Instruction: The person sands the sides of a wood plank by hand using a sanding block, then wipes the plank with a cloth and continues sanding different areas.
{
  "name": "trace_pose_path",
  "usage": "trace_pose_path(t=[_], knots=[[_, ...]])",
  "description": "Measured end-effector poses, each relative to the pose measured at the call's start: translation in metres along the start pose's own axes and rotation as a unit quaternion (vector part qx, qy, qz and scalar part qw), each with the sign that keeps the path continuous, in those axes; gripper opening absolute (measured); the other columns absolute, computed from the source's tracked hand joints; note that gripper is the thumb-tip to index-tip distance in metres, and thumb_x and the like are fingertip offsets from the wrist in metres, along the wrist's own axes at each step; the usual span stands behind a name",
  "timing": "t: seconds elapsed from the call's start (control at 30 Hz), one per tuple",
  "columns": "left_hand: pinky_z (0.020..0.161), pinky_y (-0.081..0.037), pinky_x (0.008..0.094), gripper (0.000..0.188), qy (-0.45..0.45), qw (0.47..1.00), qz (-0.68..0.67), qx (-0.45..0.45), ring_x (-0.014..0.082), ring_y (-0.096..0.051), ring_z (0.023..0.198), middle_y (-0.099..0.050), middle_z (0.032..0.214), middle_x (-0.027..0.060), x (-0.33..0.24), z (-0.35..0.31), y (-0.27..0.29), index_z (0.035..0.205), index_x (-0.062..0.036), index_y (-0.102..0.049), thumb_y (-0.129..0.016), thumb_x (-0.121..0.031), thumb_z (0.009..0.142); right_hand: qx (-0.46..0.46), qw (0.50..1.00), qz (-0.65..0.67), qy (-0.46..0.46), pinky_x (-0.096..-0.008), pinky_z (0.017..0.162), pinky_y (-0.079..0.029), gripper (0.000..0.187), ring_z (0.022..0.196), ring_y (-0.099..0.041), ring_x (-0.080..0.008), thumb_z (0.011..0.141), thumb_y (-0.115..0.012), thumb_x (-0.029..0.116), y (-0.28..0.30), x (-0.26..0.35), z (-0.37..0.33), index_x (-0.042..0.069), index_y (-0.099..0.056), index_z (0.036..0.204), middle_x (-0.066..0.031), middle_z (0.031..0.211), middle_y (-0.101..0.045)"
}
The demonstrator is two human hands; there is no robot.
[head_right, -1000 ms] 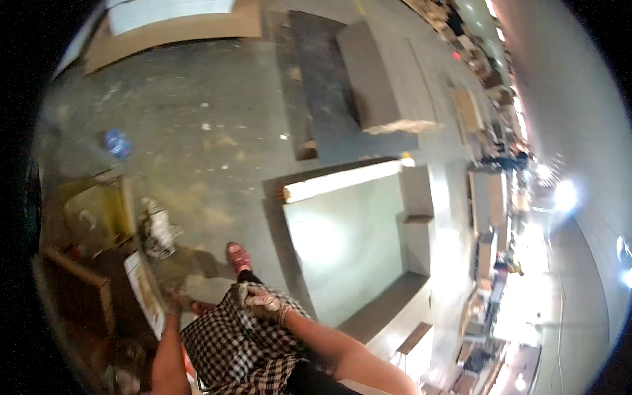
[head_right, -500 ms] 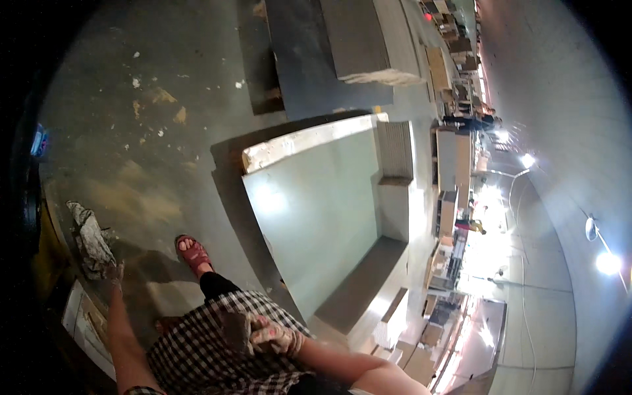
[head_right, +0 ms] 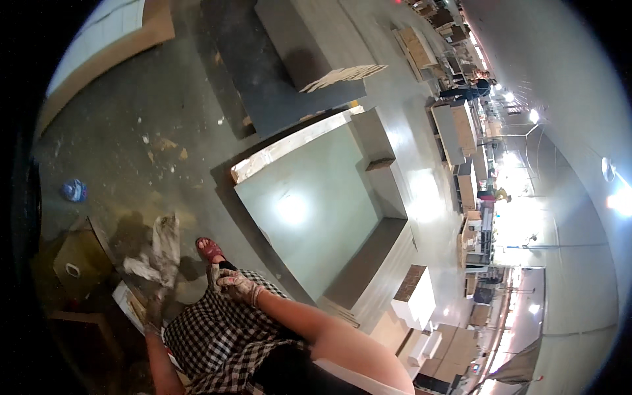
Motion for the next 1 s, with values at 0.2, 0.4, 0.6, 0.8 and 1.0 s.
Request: trace_pose_path(t=[0.2, 0.4, 0.6, 0.8, 1.0], knots=[[0.109, -0.044, 0.0438, 0.055, -0.034, 0.948, 0.004, 0.315, 0.0285, -0.054, 0.129, -0.052, 0.147, 0.0144, -0.164, -0.116, -0.090, 0.144, -0.0037, -0.054, -0.049, -0.044, 0.106, -0.010, 0.854, -0.495, 0.163, -0.0348, 0.095, -0.048, 0.047, 0.108, -0.058, -0.0168, 0.093, -0.065, 0.018, -0.282, -0.012, -0.025, 0.006, -0.052, 0.137, -0.0015, 0.120, -0.061], [0.110, -0.042, 0.0430, 0.060, -0.210, 0.934, -0.031, 0.288, 0.0321, -0.054, 0.132, -0.057, 0.143, 0.0175, -0.301, -0.211, -0.104, 0.136, -0.0003, -0.060, -0.049, -0.048, 0.102, 0.148, 0.744, -0.621, 0.196, -0.0349, 0.102, -0.046, 0.052, 0.111, -0.059, -0.0232, 0.095, -0.065, 0.018, -0.399, -0.107, -0.043, 0.004, -0.047, 0.142, -0.0121, 0.121, -0.062], [0.105, -0.047, 0.0385, 0.055, -0.106, 0.981, -0.067, 0.146, 0.0219, -0.062, 0.120, -0.065, 0.132, 0.0119, -0.383, -0.295, -0.070, 0.140, -0.0022, -0.056, -0.069, -0.035, 0.097, 0.318, 0.745, -0.586, 0.015, -0.0334, 0.073, -0.058, 0.028, 0.084, -0.066, -0.0147, 0.102, -0.057, 0.017, -0.421, -0.164, -0.036, -0.002, -0.061, 0.123, -0.0035, 0.095, -0.067], [0.105, -0.048, 0.0387, 0.045, 0.183, 0.937, 0.292, -0.059, 0.0237, -0.060, 0.124, -0.065, 0.134, 0.0139, -0.100, -0.405, -0.054, 0.136, -0.0024, -0.060, -0.056, -0.032, 0.103, 0.126, 0.892, -0.407, -0.149, -0.0354, 0.062, -0.054, 0.024, 0.072, -0.060, -0.0155, 0.103, -0.050, 0.038, -0.449, -0.128, 0.007, 0.016, -0.057, 0.096, -0.0011, 0.085, -0.059], [0.105, -0.048, 0.0399, 0.043, 0.337, 0.865, -0.261, -0.265, 0.0236, -0.061, 0.123, -0.067, 0.131, 0.0134, 0.025, -0.446, -0.180, 0.134, -0.0037, -0.063, -0.054, -0.032, 0.102, -0.033, 0.868, -0.455, -0.197, -0.0285, 0.035, -0.044, 0.030, 0.041, -0.052, -0.0151, 0.101, -0.051, 0.040, -0.419, -0.090, 0.032, 0.016, -0.064, 0.089, 0.0007, 0.056, -0.054]])
Point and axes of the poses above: each hand's wrist, its own z-axis towards the middle knuckle, its own y-axis out of the back of the hand, x = y × z, the point moved 6 cm from there along z, towards the middle knuckle
